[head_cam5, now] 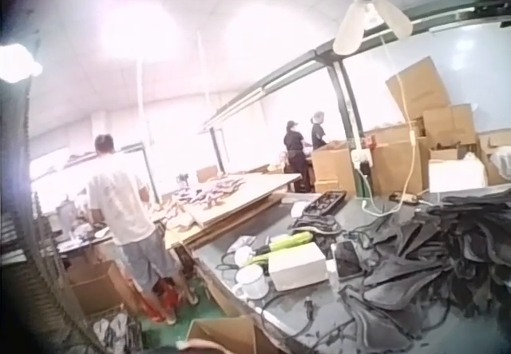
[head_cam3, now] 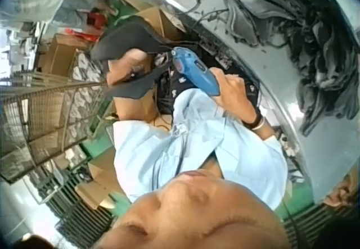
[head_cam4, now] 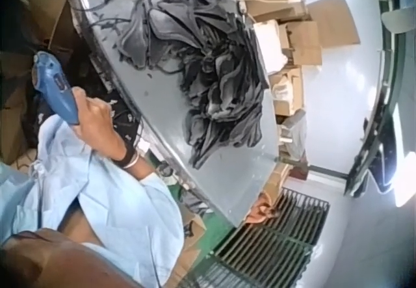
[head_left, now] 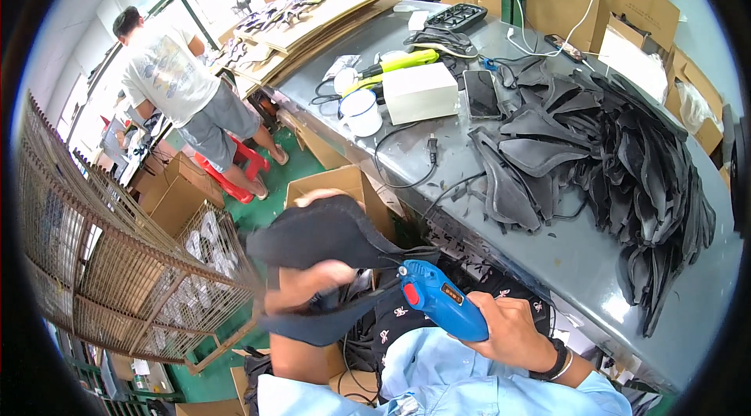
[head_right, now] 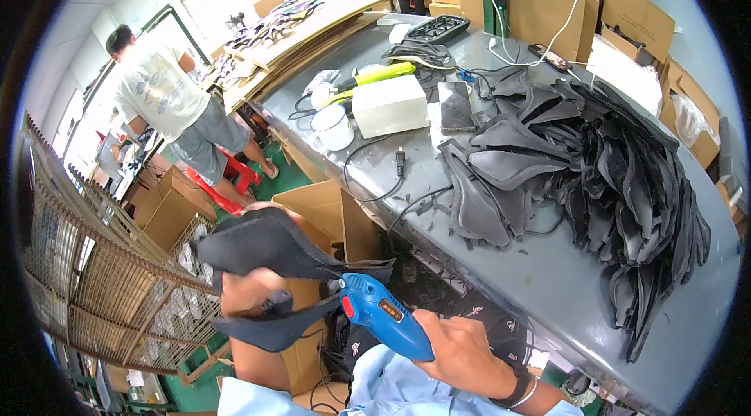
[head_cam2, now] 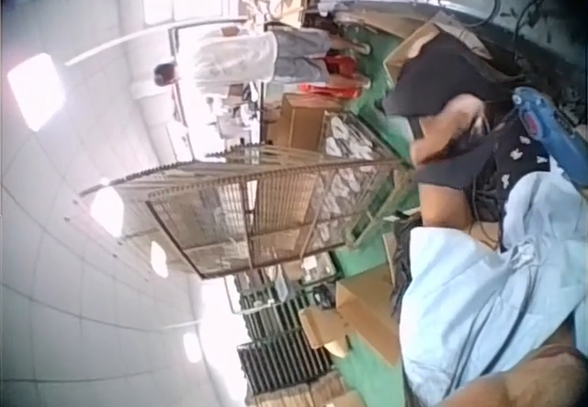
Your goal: Using a hot glue gun to apply adhesive to black fabric or foam components of a product, likely part of an athletic gear or footwear manufacturing process.
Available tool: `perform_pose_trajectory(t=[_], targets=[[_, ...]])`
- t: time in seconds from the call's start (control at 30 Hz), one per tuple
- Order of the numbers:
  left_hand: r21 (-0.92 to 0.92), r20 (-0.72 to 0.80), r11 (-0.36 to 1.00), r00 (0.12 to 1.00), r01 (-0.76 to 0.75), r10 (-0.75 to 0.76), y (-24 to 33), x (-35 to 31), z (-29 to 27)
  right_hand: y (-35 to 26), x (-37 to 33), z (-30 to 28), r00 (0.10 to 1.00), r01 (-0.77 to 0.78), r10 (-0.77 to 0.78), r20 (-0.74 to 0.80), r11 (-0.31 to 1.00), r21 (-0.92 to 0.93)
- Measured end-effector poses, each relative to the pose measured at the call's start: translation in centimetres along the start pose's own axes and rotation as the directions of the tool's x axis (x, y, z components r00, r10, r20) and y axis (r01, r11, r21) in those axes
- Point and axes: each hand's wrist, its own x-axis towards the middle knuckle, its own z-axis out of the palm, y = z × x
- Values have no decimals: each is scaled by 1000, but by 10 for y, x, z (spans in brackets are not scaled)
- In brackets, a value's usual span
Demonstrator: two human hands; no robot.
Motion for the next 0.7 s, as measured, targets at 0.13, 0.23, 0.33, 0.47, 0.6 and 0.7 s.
perform_pose_trajectory(t=[0.13, 0.23, 0.33, 0.47, 0.6, 0.7], targets=[[-243, -560, 968, 825, -70, -81, -17, -12, 35, 0, 3, -3, 1000, -19, 18, -9, 999, -39], [-230, -637, 969, 767, -86, -83, -17, -16, 53, 0, 3, -1, 1000, -14, 14, -25, 1000, 4], [-258, -676, 960, 730, -111, -97, -23, -21, 60, -3, 4, -1, 1000, -21, 21, -10, 1000, -14], [-282, -693, 942, 718, -182, -68, -31, -23, 71, -8, 7, -2, 1000, -25, 25, -6, 1000, 9], [-311, -717, 927, 692, -211, -84, -35, -26, 77, -16, 11, -5, 998, -69, 68, 7, 996, 48], [-326, -724, 918, 684, -225, -89, -36, -28, 82, -18, 12, -5, 996, -91, 89, 22, 994, 58]])
